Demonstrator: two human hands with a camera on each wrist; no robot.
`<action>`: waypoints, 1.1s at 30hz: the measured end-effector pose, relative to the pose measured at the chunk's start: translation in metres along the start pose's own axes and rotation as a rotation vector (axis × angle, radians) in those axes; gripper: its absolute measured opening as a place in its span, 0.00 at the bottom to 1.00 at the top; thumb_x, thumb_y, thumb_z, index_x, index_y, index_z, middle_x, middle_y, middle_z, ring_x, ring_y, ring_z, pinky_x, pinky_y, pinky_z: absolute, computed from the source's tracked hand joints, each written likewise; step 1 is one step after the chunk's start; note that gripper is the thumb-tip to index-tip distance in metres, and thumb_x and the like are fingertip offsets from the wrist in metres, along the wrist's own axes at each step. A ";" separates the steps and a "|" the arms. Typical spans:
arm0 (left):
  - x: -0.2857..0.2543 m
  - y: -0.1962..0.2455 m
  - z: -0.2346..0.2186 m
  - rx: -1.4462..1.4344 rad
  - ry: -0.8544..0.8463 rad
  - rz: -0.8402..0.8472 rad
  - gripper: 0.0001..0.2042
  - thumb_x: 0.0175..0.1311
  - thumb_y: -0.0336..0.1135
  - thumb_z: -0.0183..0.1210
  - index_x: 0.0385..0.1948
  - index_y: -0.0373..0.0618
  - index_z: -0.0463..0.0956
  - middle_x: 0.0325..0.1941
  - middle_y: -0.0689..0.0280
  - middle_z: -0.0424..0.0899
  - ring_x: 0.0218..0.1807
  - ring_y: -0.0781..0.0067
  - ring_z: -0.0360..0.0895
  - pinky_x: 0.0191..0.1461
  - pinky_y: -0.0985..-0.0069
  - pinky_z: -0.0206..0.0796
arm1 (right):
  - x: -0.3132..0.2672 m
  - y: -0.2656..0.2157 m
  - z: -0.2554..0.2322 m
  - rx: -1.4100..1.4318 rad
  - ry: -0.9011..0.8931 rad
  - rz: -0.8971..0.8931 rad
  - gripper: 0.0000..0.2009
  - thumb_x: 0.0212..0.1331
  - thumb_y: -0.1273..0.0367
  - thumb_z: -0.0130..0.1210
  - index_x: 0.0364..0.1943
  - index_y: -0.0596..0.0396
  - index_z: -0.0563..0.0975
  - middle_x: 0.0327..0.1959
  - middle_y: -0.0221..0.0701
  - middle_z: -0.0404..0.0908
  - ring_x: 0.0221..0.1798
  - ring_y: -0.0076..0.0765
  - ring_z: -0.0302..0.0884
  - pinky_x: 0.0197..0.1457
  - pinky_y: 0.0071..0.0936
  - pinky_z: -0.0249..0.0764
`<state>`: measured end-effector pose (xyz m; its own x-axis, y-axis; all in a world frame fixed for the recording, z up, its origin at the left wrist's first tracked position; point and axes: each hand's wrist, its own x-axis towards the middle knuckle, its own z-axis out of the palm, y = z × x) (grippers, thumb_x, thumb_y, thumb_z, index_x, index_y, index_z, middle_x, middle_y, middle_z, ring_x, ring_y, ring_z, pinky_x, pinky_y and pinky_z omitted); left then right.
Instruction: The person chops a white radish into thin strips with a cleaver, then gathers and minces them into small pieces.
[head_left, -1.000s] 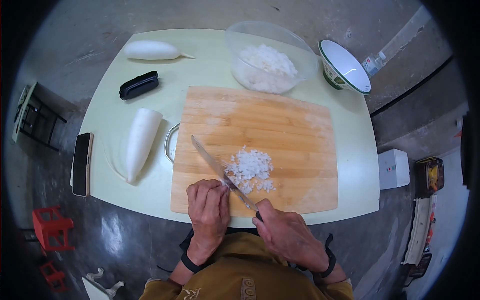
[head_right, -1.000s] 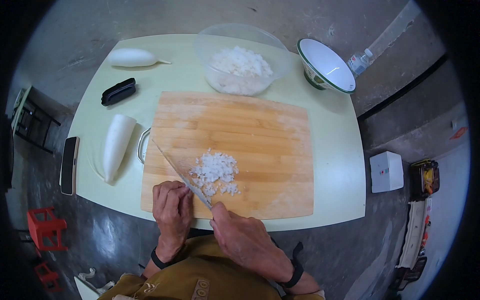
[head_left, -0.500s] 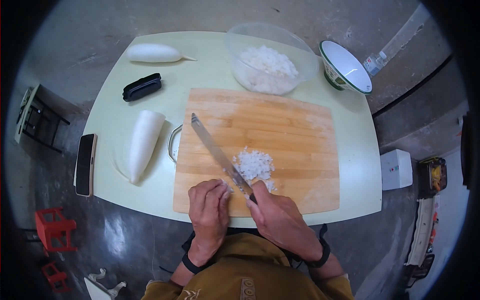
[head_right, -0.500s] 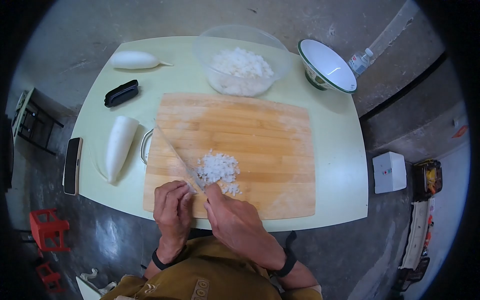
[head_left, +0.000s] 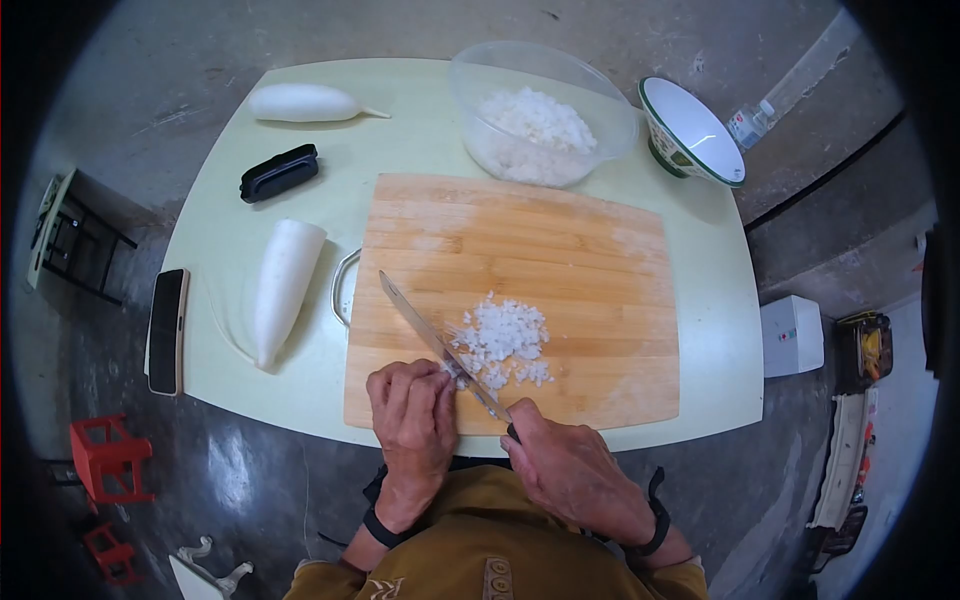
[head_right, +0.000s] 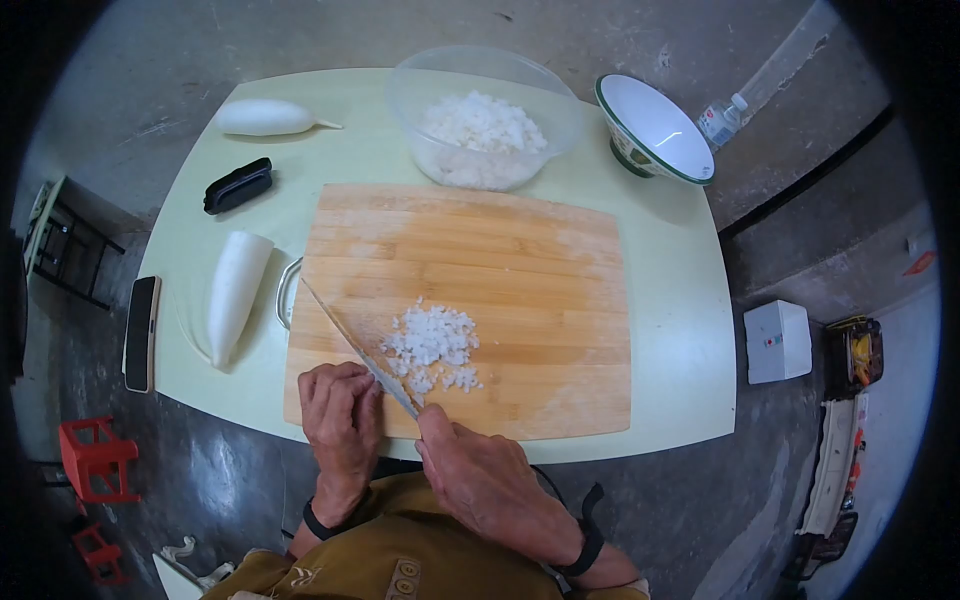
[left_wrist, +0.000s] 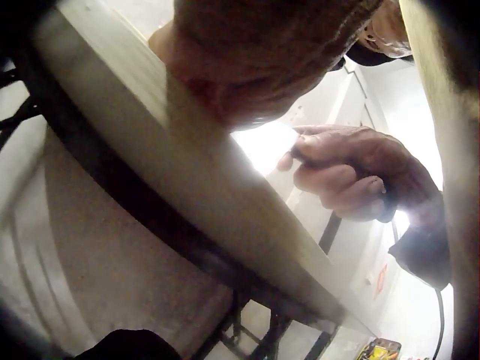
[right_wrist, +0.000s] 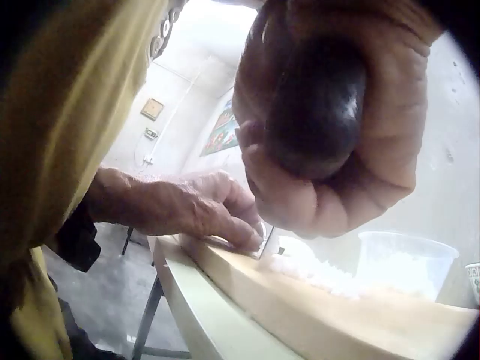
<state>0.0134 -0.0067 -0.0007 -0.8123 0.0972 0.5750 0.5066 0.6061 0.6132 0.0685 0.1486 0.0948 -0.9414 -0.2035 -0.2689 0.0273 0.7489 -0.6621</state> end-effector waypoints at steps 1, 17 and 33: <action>0.000 -0.001 0.000 0.000 0.000 -0.001 0.11 0.46 0.17 0.66 0.32 0.38 0.77 0.36 0.59 0.82 0.41 0.55 0.75 0.46 0.65 0.67 | 0.001 0.000 0.001 0.000 -0.001 0.000 0.08 0.67 0.70 0.49 0.42 0.57 0.62 0.29 0.47 0.79 0.31 0.63 0.77 0.32 0.53 0.71; -0.006 -0.001 -0.004 -0.040 -0.009 -0.005 0.12 0.49 0.19 0.67 0.35 0.37 0.78 0.39 0.58 0.80 0.43 0.55 0.75 0.46 0.65 0.69 | 0.014 0.000 -0.004 0.024 0.099 -0.040 0.09 0.68 0.70 0.49 0.42 0.58 0.63 0.26 0.48 0.77 0.29 0.62 0.77 0.31 0.53 0.68; -0.002 -0.002 0.001 -0.001 0.005 0.010 0.12 0.45 0.16 0.67 0.32 0.38 0.78 0.35 0.60 0.82 0.40 0.57 0.77 0.45 0.66 0.69 | 0.024 0.000 0.009 -0.007 0.052 -0.071 0.09 0.66 0.72 0.50 0.42 0.57 0.62 0.26 0.47 0.77 0.30 0.61 0.77 0.31 0.53 0.69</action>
<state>0.0143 -0.0074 -0.0033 -0.8060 0.0990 0.5836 0.5146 0.6044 0.6081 0.0493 0.1379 0.0824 -0.9571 -0.2235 -0.1843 -0.0428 0.7382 -0.6732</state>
